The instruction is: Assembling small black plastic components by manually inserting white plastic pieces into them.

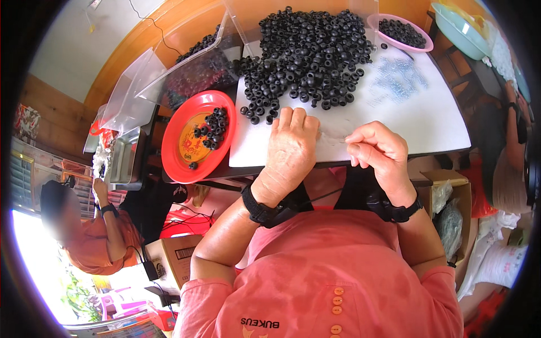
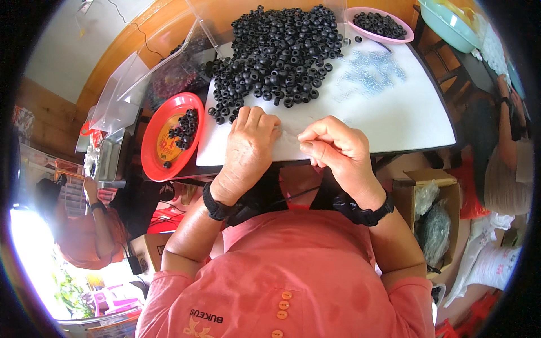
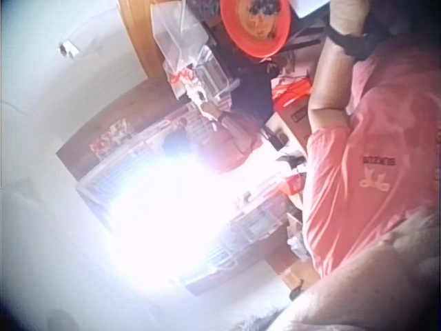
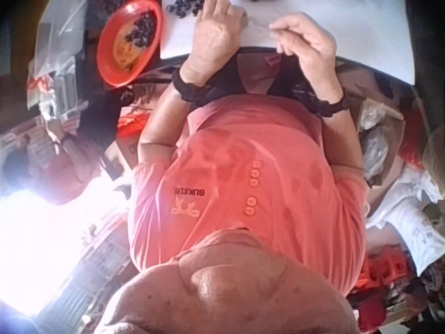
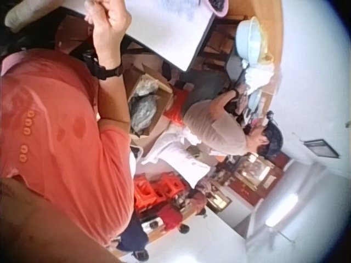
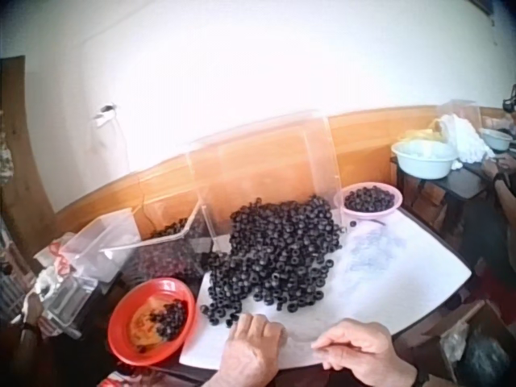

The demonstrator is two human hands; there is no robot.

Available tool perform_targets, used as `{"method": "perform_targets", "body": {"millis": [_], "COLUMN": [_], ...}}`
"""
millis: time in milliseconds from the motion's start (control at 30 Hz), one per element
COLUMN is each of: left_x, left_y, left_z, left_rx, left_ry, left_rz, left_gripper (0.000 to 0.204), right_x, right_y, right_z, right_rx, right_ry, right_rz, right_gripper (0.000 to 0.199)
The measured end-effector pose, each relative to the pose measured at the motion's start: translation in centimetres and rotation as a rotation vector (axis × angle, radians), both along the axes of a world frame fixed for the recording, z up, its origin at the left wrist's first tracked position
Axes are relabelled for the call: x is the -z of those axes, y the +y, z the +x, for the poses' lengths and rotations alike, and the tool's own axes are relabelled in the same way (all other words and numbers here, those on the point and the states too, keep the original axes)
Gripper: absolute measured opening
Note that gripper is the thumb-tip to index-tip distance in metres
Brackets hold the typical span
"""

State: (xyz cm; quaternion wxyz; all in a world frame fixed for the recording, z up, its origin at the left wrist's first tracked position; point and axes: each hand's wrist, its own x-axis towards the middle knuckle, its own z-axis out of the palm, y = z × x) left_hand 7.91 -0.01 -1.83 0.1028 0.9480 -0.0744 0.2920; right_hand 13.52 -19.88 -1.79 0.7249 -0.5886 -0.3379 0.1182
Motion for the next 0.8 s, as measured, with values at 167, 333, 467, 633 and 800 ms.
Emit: {"method": "perform_targets", "body": {"millis": [167, 333, 467, 633, 800], "left_x": [-0.1, 0.3, 0.1, -3.4, -3.2], "left_y": [-1.3, -1.0, -0.5, -0.2, 1.0], "left_z": [0.1, 0.6, -0.4, -3.8, -5.0], "left_rx": [-0.037, -0.044, 0.012, 0.233, 0.270], "left_ry": [-0.044, -0.103, -0.157, 0.469, 0.482], "left_rz": [0.144, 0.127, -0.143, -1.401, -1.816], "left_gripper": [0.013, 0.010, 0.006, 0.015, 0.014], "right_x": [0.1, -0.1, -0.2, -1.2, -1.6], "right_y": [0.1, 0.3, 1.0, 3.5, 5.1], "right_z": [0.0, -0.1, -0.4, -0.8, -1.4], "right_rx": [0.022, 0.009, 0.097, 0.069, 0.002], "right_ry": [-0.004, -0.014, -0.023, -0.354, -0.425], "right_rz": [-0.010, 0.007, 0.024, -0.011, 0.018], "right_gripper": [0.005, 0.006, 0.011, 0.022, 0.019]}}
